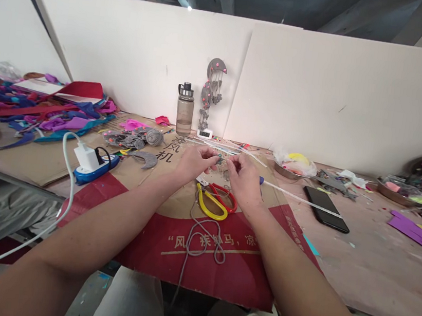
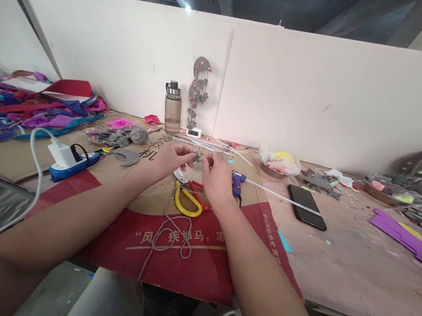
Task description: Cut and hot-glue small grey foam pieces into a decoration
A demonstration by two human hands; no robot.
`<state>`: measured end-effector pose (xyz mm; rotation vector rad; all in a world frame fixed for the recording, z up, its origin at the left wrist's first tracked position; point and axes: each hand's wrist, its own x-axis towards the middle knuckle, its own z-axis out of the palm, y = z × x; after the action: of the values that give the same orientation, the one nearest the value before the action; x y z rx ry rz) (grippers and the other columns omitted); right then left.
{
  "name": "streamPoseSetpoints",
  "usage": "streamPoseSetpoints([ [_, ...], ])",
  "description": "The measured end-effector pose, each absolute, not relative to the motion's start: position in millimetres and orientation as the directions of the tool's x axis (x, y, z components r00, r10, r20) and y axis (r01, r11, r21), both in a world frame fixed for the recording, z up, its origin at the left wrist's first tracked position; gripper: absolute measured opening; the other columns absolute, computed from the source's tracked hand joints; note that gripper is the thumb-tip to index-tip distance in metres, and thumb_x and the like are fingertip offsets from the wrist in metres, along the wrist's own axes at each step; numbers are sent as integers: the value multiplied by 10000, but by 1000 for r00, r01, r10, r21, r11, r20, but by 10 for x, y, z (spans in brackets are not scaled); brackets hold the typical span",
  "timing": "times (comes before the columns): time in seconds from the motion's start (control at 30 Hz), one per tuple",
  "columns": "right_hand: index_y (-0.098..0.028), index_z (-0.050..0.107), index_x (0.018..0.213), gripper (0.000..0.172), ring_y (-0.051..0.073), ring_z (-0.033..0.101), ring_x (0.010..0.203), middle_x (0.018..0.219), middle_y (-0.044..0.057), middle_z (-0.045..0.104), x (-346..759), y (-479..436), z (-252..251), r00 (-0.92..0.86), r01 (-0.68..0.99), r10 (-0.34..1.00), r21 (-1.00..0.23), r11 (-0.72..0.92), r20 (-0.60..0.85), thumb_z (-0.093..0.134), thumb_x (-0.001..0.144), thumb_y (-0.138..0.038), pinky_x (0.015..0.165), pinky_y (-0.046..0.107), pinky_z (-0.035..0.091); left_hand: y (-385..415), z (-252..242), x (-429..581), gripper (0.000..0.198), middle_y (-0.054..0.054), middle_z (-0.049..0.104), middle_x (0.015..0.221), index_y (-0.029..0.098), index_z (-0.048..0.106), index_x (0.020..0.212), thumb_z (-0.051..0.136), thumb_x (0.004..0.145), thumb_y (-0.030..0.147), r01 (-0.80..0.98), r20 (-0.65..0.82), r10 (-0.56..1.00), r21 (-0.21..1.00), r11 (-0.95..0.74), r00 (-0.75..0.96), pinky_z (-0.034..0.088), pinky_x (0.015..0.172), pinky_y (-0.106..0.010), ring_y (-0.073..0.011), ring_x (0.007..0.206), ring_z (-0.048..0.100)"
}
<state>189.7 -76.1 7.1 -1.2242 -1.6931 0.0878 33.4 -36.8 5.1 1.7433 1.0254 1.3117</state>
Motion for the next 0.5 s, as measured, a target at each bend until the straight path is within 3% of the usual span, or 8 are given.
streamPoseSetpoints([
  [0.23, -194, 571, 746, 221, 167, 509, 704, 739, 32, 602, 1855, -761, 81, -12, 713, 763, -530, 460, 646, 433, 897, -277, 688, 290, 361, -448, 104, 363, 106, -19, 671, 611, 140, 671, 775, 660, 769, 245, 192, 378, 911, 894, -406, 168, 418, 414, -188, -80, 426, 541],
  [0.5, -192, 587, 768, 222, 141, 481, 620, 677, -4, 572, 1859, -754, 90, 30, 630, 826, -653, 421, 562, 448, 885, -321, 623, 268, 349, -489, 128, 372, 105, -23, 665, 590, 141, 641, 726, 683, 748, 235, 180, 353, 924, 909, -377, 148, 430, 412, -184, -83, 432, 550],
])
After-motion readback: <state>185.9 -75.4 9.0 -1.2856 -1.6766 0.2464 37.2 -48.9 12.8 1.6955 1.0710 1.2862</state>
